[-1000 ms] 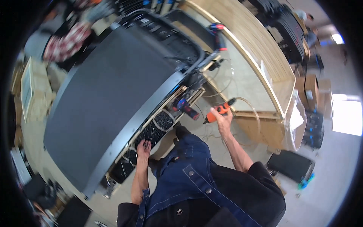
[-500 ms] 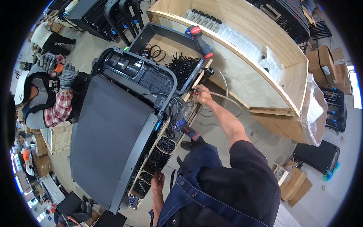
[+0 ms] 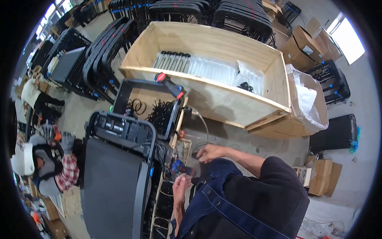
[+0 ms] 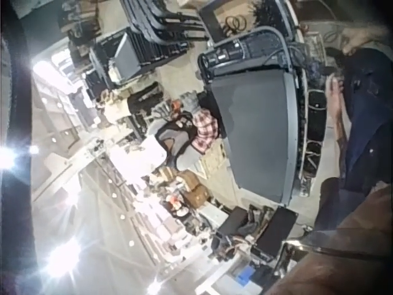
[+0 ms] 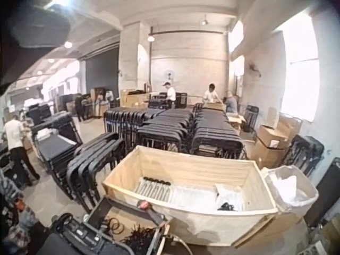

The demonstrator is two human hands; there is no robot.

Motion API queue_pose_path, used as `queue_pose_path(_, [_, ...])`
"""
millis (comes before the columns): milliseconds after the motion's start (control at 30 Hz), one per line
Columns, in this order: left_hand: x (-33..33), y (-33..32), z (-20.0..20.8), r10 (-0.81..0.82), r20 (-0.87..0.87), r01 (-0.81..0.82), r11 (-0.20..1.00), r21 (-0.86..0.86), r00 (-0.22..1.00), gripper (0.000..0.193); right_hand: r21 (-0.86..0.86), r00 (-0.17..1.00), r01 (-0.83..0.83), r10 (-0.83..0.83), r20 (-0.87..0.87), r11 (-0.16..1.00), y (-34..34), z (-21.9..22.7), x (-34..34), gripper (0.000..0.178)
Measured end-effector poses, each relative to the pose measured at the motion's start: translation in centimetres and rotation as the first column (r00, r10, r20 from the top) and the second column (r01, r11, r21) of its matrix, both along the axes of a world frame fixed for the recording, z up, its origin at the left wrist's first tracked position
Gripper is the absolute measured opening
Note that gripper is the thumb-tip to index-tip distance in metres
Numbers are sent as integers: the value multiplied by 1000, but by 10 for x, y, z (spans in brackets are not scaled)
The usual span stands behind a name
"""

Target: Assembling treadmill components using power tools in a factory setting.

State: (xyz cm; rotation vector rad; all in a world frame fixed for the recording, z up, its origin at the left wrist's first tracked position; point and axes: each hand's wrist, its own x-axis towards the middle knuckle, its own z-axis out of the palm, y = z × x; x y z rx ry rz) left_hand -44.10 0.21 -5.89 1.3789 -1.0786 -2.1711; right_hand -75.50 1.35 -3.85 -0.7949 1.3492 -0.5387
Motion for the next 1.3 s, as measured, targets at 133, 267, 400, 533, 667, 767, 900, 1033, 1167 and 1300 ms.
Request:
queue_pose_path(133, [-133,-87,89,-137,-67,121,972,-202,988,35,-151,939,344,-343,35,927,-33,54,-116,48])
queue_pose_path(267, [-273,-170,112,-62,-108,25,947,-320,992,26,-285,776,628,-610,161,724,-134,49,-242,45])
queue_pose_path(400, [-437,-257,63,-97,100,140,723,-677,990,21,18,539,818,-777,325,575,-235,-60,-351,37])
queue_pose_path(533, [-541,-326,-4,-12,502,492,216,-843,865,20,426,433,759,-871,235,492,-317,-220,-408,37])
queue_pose_path(667, [-553,-331,-29,1,670,647,258,-717,742,16,349,769,604,-639,-17,717,-393,-342,-406,36])
queue_pose_path(767, [-544,-346,-27,7,703,672,288,-682,711,17,358,782,593,-622,-39,722,-455,-421,-346,31])
queue_pose_path(900, [-557,-358,-26,8,472,442,338,-831,882,17,327,876,459,-483,-9,826,-460,-564,-388,31])
queue_pose_path(1033, [-549,-336,-41,149,472,409,320,-855,869,16,547,739,420,-623,257,724,-452,-547,-386,48])
queue_pose_path(1167, [-542,-323,-52,218,496,448,233,-863,841,23,500,446,461,-678,584,733,-425,-436,-402,34])
queue_pose_path(1300, [-534,-321,-41,212,498,464,191,-865,841,23,322,694,420,-529,488,849,-420,-345,-496,19])
